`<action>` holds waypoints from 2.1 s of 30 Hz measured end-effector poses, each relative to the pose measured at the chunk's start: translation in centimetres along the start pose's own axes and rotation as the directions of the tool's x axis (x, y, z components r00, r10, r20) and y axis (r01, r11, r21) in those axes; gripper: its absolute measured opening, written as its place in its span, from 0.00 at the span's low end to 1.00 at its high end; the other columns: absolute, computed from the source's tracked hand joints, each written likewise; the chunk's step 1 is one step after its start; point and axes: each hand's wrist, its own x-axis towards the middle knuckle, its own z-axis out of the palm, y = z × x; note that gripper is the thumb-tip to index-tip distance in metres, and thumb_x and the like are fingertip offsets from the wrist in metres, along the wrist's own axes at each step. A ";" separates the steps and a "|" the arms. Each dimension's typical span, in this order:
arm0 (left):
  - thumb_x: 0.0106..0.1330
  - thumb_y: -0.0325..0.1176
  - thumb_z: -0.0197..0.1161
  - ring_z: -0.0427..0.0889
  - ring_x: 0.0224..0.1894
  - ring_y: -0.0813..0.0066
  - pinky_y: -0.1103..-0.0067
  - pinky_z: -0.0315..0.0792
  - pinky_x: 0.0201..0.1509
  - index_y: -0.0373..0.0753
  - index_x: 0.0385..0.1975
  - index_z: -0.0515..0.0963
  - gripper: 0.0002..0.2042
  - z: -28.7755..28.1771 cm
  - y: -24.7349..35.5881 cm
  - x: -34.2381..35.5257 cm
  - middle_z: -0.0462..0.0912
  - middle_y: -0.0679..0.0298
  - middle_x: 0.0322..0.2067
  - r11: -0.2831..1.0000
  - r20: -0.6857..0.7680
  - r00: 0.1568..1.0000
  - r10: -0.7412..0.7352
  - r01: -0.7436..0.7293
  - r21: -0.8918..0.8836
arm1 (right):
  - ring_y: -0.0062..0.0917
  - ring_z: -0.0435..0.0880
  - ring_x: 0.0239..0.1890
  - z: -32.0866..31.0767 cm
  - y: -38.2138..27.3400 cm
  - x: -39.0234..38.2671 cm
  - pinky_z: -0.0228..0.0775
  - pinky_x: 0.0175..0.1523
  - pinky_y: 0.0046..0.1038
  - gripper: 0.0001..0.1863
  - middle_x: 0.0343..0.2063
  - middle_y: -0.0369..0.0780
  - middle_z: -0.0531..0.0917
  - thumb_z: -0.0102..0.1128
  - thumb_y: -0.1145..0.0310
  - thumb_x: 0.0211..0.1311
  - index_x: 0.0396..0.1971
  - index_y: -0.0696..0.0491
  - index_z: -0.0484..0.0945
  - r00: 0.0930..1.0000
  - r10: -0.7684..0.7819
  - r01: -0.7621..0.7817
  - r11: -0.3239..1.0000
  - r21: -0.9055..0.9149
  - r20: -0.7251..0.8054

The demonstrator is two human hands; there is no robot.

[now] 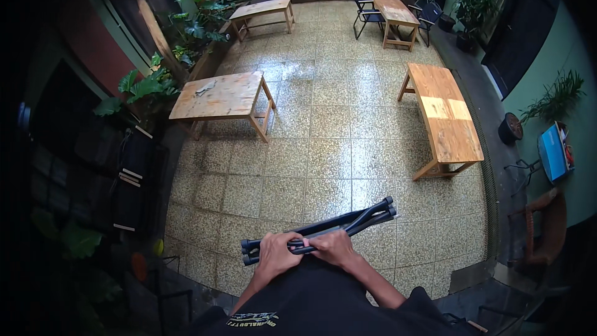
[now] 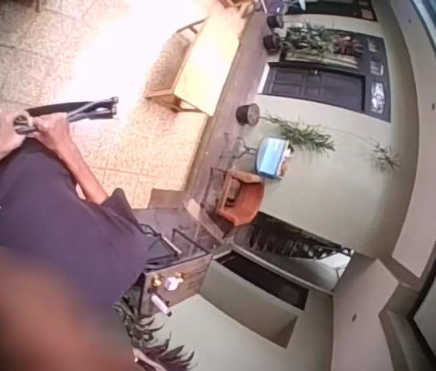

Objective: Unfolding portable folding chairs and placing them at wooden tables in an outdoor seating area.

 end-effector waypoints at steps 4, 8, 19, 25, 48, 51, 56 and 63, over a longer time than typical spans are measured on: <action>0.57 0.42 0.78 0.85 0.54 0.61 0.69 0.69 0.61 0.45 0.47 0.88 0.18 -3.1 -1.8 7.6 0.90 0.59 0.44 0.994 -0.039 0.999 0.034 -0.029 0.105 | 0.35 0.87 0.23 -0.3 4.9 6.8 0.76 0.27 0.40 0.12 0.20 0.35 0.83 0.79 0.60 0.51 0.26 0.48 0.82 0.998 -0.069 0.069 0.997 -0.039 0.008; 0.56 0.44 0.79 0.84 0.54 0.62 0.69 0.68 0.62 0.45 0.49 0.89 0.20 -6.5 -4.8 17.0 0.90 0.60 0.44 0.976 -0.058 0.978 0.202 -0.196 0.093 | 0.38 0.88 0.26 0.4 11.2 15.0 0.79 0.30 0.41 0.12 0.24 0.37 0.85 0.77 0.60 0.54 0.30 0.49 0.83 0.993 -0.093 0.094 0.995 -0.016 0.067; 0.66 0.51 0.76 0.80 0.51 0.64 0.68 0.63 0.66 0.50 0.61 0.84 0.25 -18.4 -9.5 41.6 0.87 0.63 0.44 0.910 0.030 0.918 0.395 -0.386 -0.152 | 0.34 0.87 0.26 -0.4 22.4 35.1 0.77 0.31 0.39 0.14 0.22 0.37 0.83 0.81 0.57 0.55 0.29 0.49 0.85 1.000 0.028 -0.027 0.997 -0.068 0.014; 0.72 0.47 0.72 0.78 0.48 0.66 0.69 0.62 0.65 0.50 0.62 0.81 0.21 -25.7 -8.6 53.6 0.87 0.64 0.42 0.930 0.068 0.963 0.259 -0.230 -0.288 | 0.32 0.85 0.25 0.6 27.6 44.2 0.73 0.30 0.38 0.12 0.21 0.36 0.83 0.82 0.59 0.54 0.28 0.48 0.86 0.972 0.138 -0.163 0.979 -0.120 -0.193; 0.76 0.21 0.66 0.66 0.37 0.89 0.85 0.61 0.40 0.45 0.41 0.67 0.13 -46.6 -3.6 108.6 0.63 0.78 0.33 0.567 -0.082 0.982 0.168 -0.164 -0.807 | 0.28 0.80 0.35 -12.2 68.4 88.6 0.69 0.50 0.34 0.12 0.25 0.32 0.83 0.80 0.72 0.44 0.29 0.47 0.84 0.980 0.003 -0.028 0.992 -0.124 -0.200; 0.77 0.20 0.63 0.72 0.44 0.86 0.82 0.70 0.53 0.41 0.43 0.67 0.11 -48.1 -3.5 113.7 0.71 0.72 0.37 0.597 -0.086 0.994 0.073 -0.113 -0.794 | 0.29 0.81 0.36 -12.7 72.8 92.6 0.69 0.52 0.34 0.12 0.25 0.32 0.83 0.79 0.73 0.44 0.29 0.47 0.84 0.989 0.023 -0.035 0.996 -0.078 -0.145; 0.76 0.22 0.64 0.75 0.44 0.86 0.82 0.71 0.51 0.41 0.40 0.69 0.10 -48.6 -4.8 125.5 0.75 0.72 0.37 0.689 -0.228 0.959 0.169 -0.280 -0.668 | 0.29 0.81 0.38 -13.2 82.1 101.4 0.69 0.53 0.34 0.11 0.25 0.33 0.83 0.78 0.74 0.45 0.29 0.47 0.85 0.994 0.013 -0.019 0.998 -0.055 -0.106; 0.69 0.17 0.65 0.74 0.37 0.84 0.83 0.69 0.45 0.43 0.32 0.68 0.13 -50.1 -6.7 142.7 0.73 0.72 0.31 0.745 -0.247 0.968 -0.040 -0.136 -0.653 | 0.31 0.88 0.38 -11.7 92.6 115.2 0.73 0.52 0.37 0.11 0.27 0.36 0.87 0.79 0.69 0.45 0.32 0.46 0.88 0.991 0.095 -0.084 0.990 -0.113 0.099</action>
